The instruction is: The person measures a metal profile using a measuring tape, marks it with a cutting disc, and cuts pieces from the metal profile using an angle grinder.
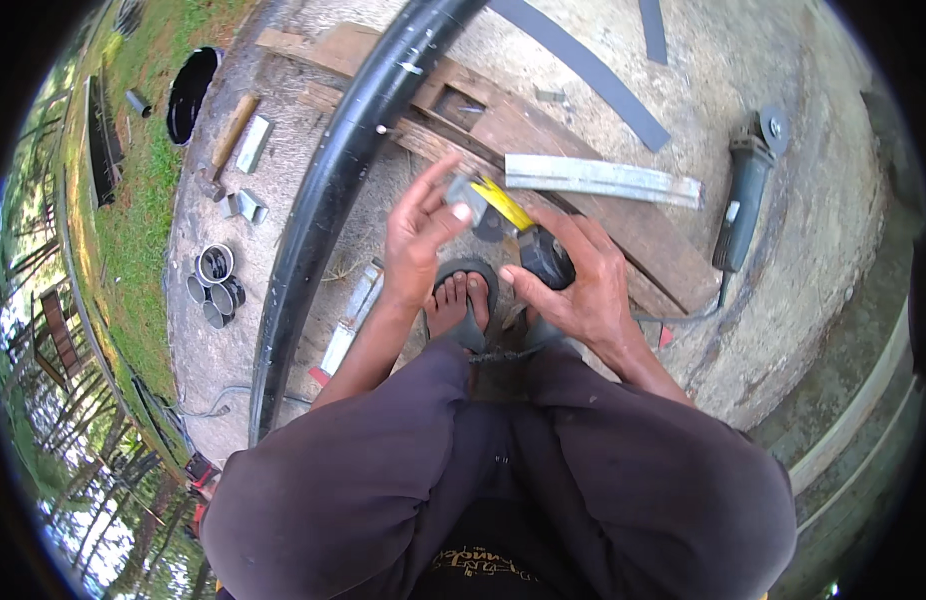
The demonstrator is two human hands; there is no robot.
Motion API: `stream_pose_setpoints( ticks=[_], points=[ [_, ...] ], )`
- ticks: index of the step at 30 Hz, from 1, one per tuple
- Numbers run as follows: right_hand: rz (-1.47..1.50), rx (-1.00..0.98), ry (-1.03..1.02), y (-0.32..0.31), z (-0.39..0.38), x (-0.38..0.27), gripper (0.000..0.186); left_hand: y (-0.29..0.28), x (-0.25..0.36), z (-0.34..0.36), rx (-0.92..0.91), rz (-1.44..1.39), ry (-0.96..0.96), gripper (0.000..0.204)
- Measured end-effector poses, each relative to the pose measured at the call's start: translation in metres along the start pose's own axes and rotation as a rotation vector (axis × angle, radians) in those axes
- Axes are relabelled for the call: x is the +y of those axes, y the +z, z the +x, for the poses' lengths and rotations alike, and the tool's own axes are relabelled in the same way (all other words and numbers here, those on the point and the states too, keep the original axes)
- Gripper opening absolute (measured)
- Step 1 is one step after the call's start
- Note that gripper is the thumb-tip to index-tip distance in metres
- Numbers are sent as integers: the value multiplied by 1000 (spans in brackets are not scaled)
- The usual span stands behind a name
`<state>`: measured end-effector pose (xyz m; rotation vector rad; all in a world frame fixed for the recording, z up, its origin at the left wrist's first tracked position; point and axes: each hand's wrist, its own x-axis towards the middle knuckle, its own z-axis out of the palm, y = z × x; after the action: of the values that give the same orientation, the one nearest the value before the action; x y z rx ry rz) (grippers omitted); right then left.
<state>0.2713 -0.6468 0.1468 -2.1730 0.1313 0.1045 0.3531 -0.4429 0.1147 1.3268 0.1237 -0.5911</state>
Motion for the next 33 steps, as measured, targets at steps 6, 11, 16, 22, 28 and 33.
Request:
stream_pose_setpoints(
  ticks=[6,11,16,22,28,33],
  points=[
    [-33,43,-67,13,-7,13,69,-37,-38,-10,135,1446,226,66],
    [-169,-54,-148,20,-14,22,73,-48,-61,-9,169,1394,301,67],
    [-323,-168,-209,42,-11,28,74,-50,-37,-20,203,1297,330,61],
    [-575,-307,-345,58,-10,39,72,-62,53,-11,483,1122,654,45],
    [-562,-361,-334,65,-16,44,67,-211,77,65,713,1379,428,50],
    [-370,-284,-359,57,-7,40,60,-287,68,91,661,1479,402,54]
  ],
)
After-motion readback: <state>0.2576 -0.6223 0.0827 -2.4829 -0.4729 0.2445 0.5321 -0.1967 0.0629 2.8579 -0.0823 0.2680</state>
